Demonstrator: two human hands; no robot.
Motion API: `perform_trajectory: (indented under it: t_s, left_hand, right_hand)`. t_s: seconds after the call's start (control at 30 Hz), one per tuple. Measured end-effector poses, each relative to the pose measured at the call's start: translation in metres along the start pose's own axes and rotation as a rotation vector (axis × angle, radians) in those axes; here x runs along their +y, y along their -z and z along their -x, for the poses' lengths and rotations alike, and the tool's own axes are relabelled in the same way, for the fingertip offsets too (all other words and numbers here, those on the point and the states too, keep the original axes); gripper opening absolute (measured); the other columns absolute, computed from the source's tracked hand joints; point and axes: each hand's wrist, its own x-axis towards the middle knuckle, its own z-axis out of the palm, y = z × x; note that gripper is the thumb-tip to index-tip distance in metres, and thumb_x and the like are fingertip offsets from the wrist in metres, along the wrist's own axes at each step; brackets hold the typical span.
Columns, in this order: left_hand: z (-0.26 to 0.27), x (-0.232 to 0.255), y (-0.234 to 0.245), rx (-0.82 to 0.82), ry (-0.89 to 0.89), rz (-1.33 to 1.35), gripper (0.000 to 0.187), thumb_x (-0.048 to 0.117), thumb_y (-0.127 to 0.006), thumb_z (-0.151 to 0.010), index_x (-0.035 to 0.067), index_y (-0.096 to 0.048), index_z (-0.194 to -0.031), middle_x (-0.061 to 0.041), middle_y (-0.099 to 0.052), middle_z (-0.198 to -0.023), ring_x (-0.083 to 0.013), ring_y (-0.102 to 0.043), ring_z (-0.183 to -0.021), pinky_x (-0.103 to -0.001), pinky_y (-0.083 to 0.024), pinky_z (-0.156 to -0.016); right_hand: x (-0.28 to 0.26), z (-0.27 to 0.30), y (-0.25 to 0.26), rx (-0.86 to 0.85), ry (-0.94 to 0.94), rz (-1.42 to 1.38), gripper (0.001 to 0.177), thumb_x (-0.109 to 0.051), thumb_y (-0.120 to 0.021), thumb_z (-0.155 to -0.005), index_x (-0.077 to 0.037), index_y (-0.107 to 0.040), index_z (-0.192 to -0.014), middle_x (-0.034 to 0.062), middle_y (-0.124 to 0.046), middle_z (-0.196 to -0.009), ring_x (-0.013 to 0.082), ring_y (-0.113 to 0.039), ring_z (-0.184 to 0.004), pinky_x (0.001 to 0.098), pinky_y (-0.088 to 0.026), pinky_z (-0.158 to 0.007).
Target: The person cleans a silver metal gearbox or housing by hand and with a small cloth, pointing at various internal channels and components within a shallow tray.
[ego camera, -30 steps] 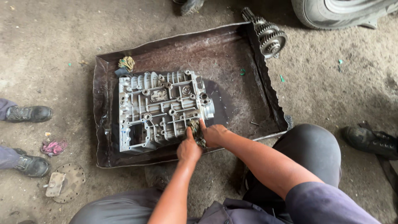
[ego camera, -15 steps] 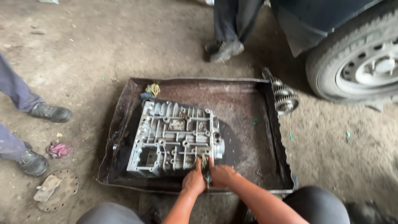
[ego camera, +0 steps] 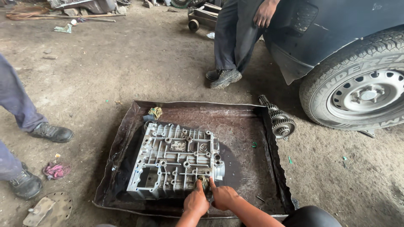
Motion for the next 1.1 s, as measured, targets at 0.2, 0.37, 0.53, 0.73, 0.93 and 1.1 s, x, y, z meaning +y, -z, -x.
perform_trajectory:
  t_s: [0.2, 0.37, 0.53, 0.73, 0.93, 1.1]
  left_hand:
    - [0.001, 0.004, 0.005, -0.023, 0.007, -0.023, 0.100, 0.016, -0.068, -0.085, 0.008, -0.008, -0.164, -0.020, -0.073, -0.108, -0.0364, -0.072, -0.103, -0.046, -0.058, -0.091]
    - [-0.001, 0.006, 0.013, -0.102, 0.067, -0.017, 0.098, 0.024, -0.065, -0.091, 0.011, -0.003, -0.165, -0.019, -0.072, -0.111, -0.0344, -0.072, -0.103, -0.044, -0.060, -0.090]
    - [0.001, 0.001, 0.005, -0.058, -0.019, -0.067, 0.098, 0.030, -0.064, -0.091, 0.006, -0.003, -0.164, -0.019, -0.073, -0.111, -0.0357, -0.073, -0.101, -0.044, -0.058, -0.090]
    - [-0.005, 0.000, 0.008, -0.155, 0.038, -0.025, 0.106, 0.030, -0.068, -0.089, 0.010, 0.004, -0.164, -0.022, -0.071, -0.115, -0.0368, -0.070, -0.106, -0.045, -0.056, -0.095]
    - [-0.010, -0.012, 0.000, -0.130, -0.048, -0.061, 0.108, 0.017, -0.068, -0.086, 0.008, 0.008, -0.163, -0.025, -0.070, -0.114, -0.0388, -0.069, -0.105, -0.047, -0.056, -0.093]
    - [-0.016, -0.016, -0.007, -0.132, -0.044, -0.057, 0.104, 0.014, -0.061, -0.089, 0.008, 0.010, -0.164, -0.024, -0.071, -0.112, -0.0390, -0.070, -0.103, -0.048, -0.057, -0.091]
  right_hand:
    - [0.012, -0.005, 0.003, 0.077, -0.012, -0.031, 0.099, -0.036, -0.071, -0.088, -0.004, -0.013, -0.162, 0.0241, -0.073, -0.104, 0.0400, -0.071, -0.100, 0.0476, -0.055, -0.091]
    - [-0.005, 0.004, 0.054, 0.479, -0.069, -0.209, 0.100, -0.042, -0.073, -0.090, -0.010, -0.012, -0.163, 0.0222, -0.072, -0.098, 0.0399, -0.071, -0.088, 0.0489, -0.056, -0.081]
    - [-0.023, 0.020, 0.085, 0.871, 0.024, -0.509, 0.101, -0.033, -0.082, -0.082, -0.012, -0.020, -0.159, 0.0143, -0.070, -0.092, 0.0318, -0.071, -0.080, 0.0437, -0.058, -0.075]
    - [-0.009, -0.002, 0.053, 0.777, 0.063, -0.347, 0.092, -0.031, -0.080, -0.083, -0.010, -0.027, -0.156, 0.0182, -0.071, -0.102, 0.0353, -0.071, -0.090, 0.0457, -0.057, -0.079]
    - [-0.014, -0.016, -0.012, 0.141, 0.046, -0.038, 0.064, -0.016, -0.059, -0.090, 0.006, -0.037, -0.146, 0.0244, -0.074, -0.098, 0.0389, -0.074, -0.093, 0.0471, -0.057, -0.084]
    - [-0.030, -0.010, -0.008, 0.095, 0.024, 0.017, 0.070, -0.012, -0.057, -0.089, 0.012, -0.030, -0.148, 0.0249, -0.073, -0.095, 0.0393, -0.074, -0.090, 0.0475, -0.058, -0.080]
